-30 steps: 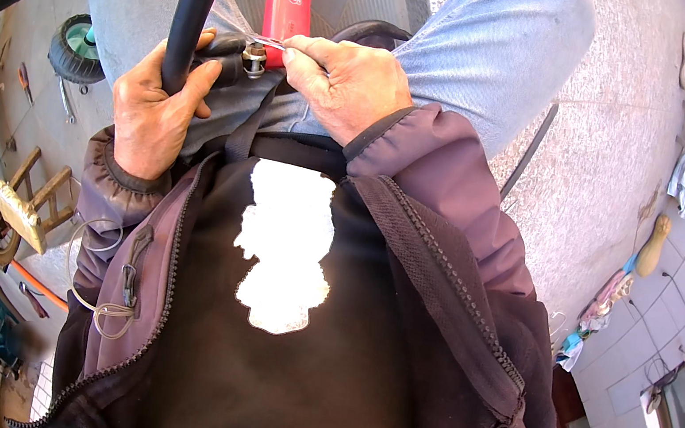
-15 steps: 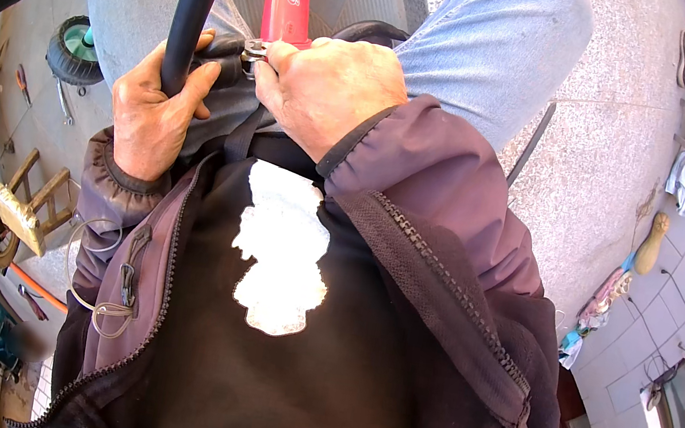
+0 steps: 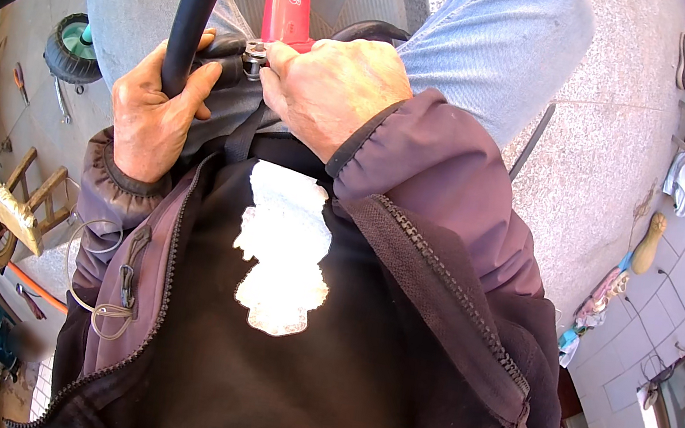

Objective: The person uses a multi-tool wrench to tighten a bolt on the handlebar stem of a red scooter. They adjust the tool and apply force to secure the component while sitting on the ground.

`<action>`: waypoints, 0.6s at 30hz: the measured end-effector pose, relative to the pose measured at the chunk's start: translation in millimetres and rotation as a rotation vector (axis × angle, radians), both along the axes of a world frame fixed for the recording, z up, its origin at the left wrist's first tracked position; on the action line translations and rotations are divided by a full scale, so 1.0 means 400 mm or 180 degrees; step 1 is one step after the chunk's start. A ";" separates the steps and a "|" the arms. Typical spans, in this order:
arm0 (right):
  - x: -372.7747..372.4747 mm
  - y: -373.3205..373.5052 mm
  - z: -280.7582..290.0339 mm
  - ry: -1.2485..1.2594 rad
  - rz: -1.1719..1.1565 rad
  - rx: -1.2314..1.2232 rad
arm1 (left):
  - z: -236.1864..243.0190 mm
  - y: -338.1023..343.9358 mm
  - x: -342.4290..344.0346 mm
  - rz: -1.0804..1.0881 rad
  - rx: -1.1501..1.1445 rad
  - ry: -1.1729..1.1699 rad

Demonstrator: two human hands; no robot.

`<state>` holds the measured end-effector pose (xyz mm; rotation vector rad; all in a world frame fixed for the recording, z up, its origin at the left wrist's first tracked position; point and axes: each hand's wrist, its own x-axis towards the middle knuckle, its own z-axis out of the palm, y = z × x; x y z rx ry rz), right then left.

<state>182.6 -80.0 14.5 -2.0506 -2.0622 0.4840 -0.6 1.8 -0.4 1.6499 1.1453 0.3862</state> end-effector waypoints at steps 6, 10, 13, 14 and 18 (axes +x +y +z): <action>0.018 -0.020 -0.028 0.0186 0.0034 0.0112 | -0.001 0.000 -0.001 -0.0044 -0.0009 0.0049; 0.023 -0.028 -0.040 0.0278 -0.0010 0.0006 | 0.000 -0.003 0.000 0.0002 -0.0035 0.0026; 0.035 -0.043 -0.062 0.0259 0.0017 0.0122 | 0.004 0.004 0.001 0.0018 -0.0149 -0.0065; 0.042 -0.050 -0.092 0.0298 0.0074 0.0275 | 0.002 -0.001 0.002 0.0057 -0.0123 -0.0052; 0.052 -0.056 -0.154 0.0625 -0.0014 0.0317 | 0.006 -0.002 0.005 0.0076 -0.0118 0.0027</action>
